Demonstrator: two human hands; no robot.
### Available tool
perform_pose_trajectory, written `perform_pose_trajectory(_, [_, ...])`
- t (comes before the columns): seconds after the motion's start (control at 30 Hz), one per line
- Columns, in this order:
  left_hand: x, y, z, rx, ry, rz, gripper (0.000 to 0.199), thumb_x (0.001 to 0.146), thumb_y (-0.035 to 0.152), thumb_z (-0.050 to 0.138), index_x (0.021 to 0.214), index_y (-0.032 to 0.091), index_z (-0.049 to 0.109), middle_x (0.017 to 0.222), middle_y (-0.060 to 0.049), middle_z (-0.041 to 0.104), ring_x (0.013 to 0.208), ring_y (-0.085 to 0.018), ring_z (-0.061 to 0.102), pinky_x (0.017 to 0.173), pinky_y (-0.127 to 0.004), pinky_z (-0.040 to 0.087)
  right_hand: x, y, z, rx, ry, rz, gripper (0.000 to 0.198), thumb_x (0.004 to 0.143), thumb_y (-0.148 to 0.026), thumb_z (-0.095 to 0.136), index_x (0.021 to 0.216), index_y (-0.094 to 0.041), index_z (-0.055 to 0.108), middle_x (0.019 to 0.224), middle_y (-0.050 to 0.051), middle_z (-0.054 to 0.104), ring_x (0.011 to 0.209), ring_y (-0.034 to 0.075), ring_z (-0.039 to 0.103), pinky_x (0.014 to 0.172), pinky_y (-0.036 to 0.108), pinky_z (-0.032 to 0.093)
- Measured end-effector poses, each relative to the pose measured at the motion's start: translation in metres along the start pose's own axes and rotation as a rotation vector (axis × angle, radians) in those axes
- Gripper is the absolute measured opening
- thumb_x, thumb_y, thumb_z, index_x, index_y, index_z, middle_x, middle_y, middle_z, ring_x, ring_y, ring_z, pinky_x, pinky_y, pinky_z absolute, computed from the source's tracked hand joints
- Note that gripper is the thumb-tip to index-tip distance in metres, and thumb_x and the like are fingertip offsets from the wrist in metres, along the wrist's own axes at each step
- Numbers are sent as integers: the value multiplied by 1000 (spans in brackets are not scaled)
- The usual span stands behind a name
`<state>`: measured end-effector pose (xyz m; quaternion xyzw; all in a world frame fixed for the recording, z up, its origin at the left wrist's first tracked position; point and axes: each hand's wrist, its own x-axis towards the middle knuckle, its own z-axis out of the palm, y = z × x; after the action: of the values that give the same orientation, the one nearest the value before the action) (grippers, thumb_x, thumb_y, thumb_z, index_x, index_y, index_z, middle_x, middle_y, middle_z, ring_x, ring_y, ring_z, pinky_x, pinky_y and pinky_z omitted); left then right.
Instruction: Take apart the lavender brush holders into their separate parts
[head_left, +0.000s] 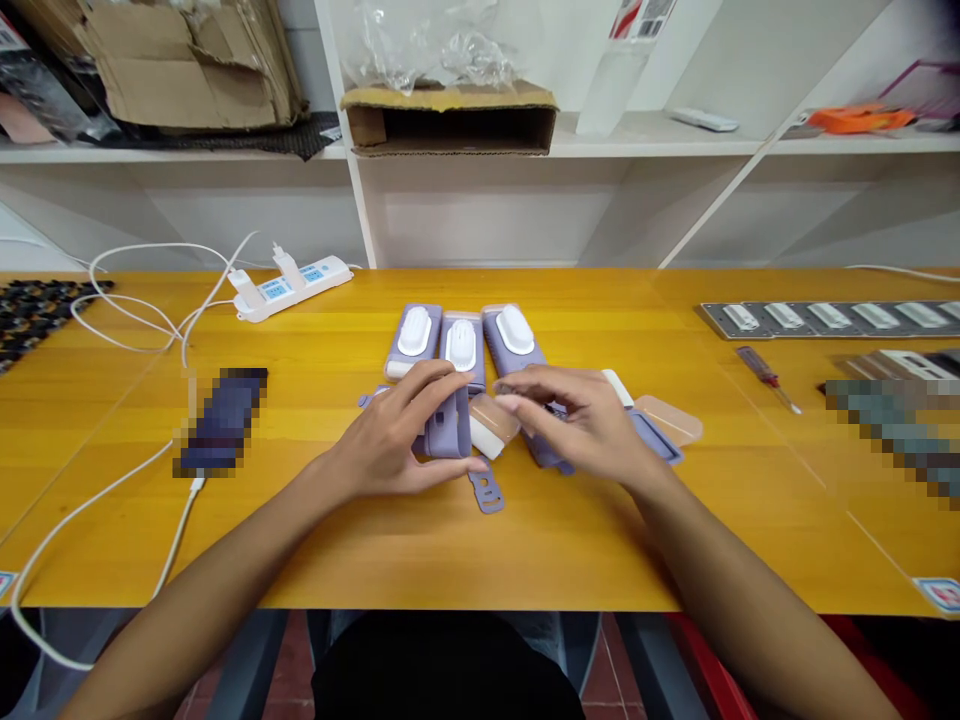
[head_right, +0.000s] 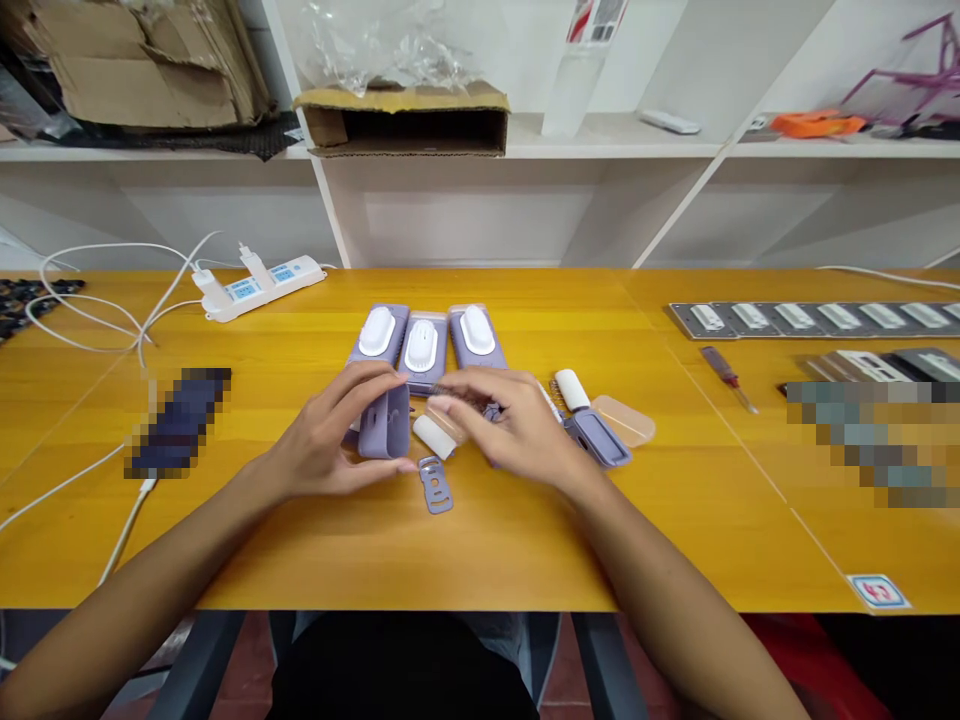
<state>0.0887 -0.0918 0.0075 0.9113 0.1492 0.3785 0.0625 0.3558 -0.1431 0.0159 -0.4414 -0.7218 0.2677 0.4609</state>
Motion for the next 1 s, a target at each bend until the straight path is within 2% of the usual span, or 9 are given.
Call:
perform_pose_trajectory(0.07, [-1, 3, 3, 6, 4, 27, 92, 89, 69, 87, 155, 15, 52, 139, -24, 71, 131, -37, 75, 101, -49, 71, 4, 3, -13, 159, 62, 130, 25, 104, -49, 76, 103, -25, 74, 79, 0, 79, 56, 18, 72, 57, 34, 59])
perform_pose_trajectory(0.17, [-4, 10, 12, -2, -12, 113, 90, 90, 72, 84, 151, 13, 53, 136, -26, 74, 128, -38, 77, 104, -51, 69, 11, 10, -30, 286, 75, 297, 42, 96, -63, 82, 100, -24, 67, 76, 1, 80, 52, 20, 73, 55, 35, 61])
perform_pose_trajectory(0.27, [-4, 17, 20, -17, -65, 179, 80, 96, 64, 80, 151, 11, 54, 132, -25, 77, 124, -39, 77, 103, -55, 68, 16, 19, -44, 245, 91, 402, 57, 84, -72, 90, 102, -25, 64, 66, 0, 76, 41, 18, 65, 44, 32, 53])
perform_pose_trajectory(0.37, [-4, 20, 24, -19, -101, 200, 72, 99, 57, 76, 148, 8, 57, 128, -26, 78, 118, -40, 77, 100, -57, 68, 18, 28, -56, 108, 137, 464, 60, 82, -72, 90, 106, -23, 66, 60, -3, 70, 35, 14, 52, 37, 28, 41])
perform_pose_trajectory(0.43, [-5, 20, 25, -22, -115, 191, 71, 100, 55, 76, 150, 9, 57, 129, -26, 77, 118, -40, 76, 101, -58, 67, 17, 35, -65, -35, 161, 486, 54, 87, -70, 86, 107, -23, 69, 59, -3, 68, 38, 13, 49, 40, 28, 37])
perform_pose_trajectory(0.5, [-7, 19, 25, -25, -134, 171, 70, 100, 54, 75, 152, 11, 56, 131, -25, 77, 120, -39, 76, 102, -58, 66, 16, 42, -75, -210, 162, 474, 46, 92, -64, 82, 105, -22, 72, 58, -1, 67, 45, 16, 55, 48, 29, 40])
perform_pose_trajectory(0.7, [-8, 18, 25, 7, -144, 175, 62, 102, 55, 73, 144, 12, 60, 126, -24, 77, 113, -39, 77, 95, -55, 67, 17, 56, -99, -679, 31, 537, 30, 98, -51, 73, 100, -22, 78, 66, 4, 72, 69, 25, 67, 69, 36, 44])
perform_pose_trajectory(0.87, [-7, 16, 26, 17, -133, 183, 58, 103, 54, 72, 142, 13, 60, 126, -24, 77, 111, -38, 77, 93, -55, 67, 15, 65, -104, -832, -138, 583, 31, 101, -47, 67, 108, -20, 81, 90, 11, 82, 89, 30, 73, 74, 36, 46])
perform_pose_trajectory(1.0, [-8, 14, 26, 12, -138, 168, 59, 103, 53, 72, 145, 14, 59, 129, -24, 76, 114, -38, 76, 96, -56, 66, 14, 72, -105, -879, -203, 629, 28, 101, -42, 67, 104, -19, 82, 92, 12, 83, 90, 30, 74, 72, 36, 47])
